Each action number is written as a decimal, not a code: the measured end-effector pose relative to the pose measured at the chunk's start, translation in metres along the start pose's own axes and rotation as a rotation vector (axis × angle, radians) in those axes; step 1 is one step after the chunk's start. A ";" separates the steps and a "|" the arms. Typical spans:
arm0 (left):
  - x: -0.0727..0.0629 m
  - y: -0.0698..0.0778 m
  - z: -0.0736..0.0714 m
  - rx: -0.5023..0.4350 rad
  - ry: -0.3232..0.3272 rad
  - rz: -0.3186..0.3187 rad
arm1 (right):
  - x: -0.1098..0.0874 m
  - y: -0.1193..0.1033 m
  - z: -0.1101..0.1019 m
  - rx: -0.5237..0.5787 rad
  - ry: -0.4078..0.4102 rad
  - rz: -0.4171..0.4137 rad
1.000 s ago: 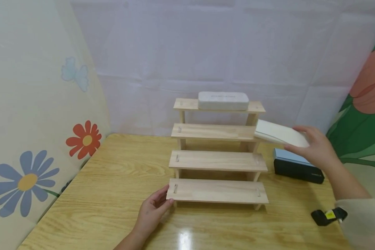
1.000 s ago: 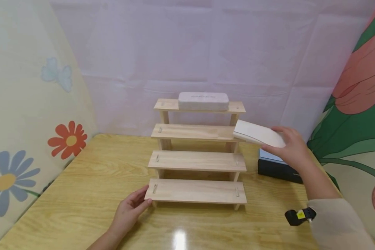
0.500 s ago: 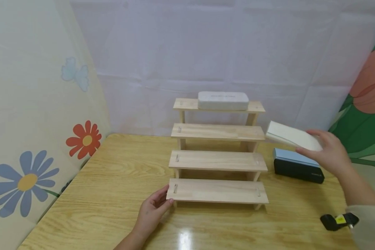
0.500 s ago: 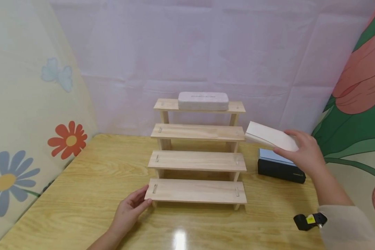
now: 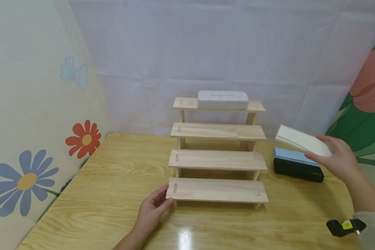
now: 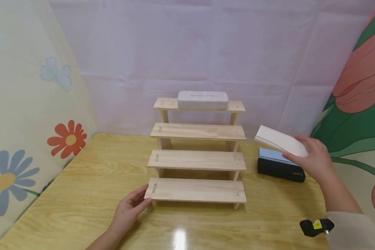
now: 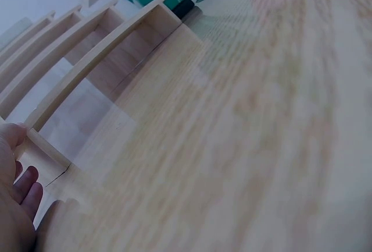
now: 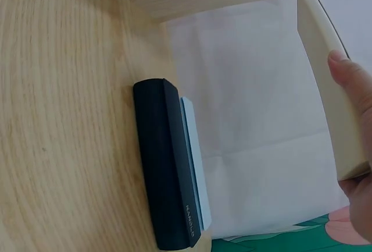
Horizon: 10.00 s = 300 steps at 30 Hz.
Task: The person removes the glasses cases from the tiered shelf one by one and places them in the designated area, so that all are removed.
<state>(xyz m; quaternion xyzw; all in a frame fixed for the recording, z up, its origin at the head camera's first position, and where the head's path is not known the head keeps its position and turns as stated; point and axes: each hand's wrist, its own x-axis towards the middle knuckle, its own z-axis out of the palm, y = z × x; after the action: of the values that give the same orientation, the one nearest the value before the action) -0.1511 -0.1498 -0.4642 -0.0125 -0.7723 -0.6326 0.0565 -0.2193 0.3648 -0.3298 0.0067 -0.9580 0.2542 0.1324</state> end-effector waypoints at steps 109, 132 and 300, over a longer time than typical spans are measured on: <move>0.000 0.003 0.000 0.003 0.001 -0.012 | -0.075 0.069 0.082 0.015 -0.145 0.108; 0.001 0.000 0.000 -0.014 0.004 -0.025 | -0.075 0.080 0.085 0.011 -0.183 0.100; -0.003 0.003 -0.001 -0.014 0.000 -0.047 | 0.091 -0.117 0.027 0.218 -0.075 -0.080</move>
<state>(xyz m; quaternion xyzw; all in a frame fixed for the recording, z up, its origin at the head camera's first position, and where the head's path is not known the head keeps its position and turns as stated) -0.1482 -0.1497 -0.4618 0.0050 -0.7678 -0.6393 0.0414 -0.3048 0.2547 -0.2721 0.0689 -0.9279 0.3510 0.1050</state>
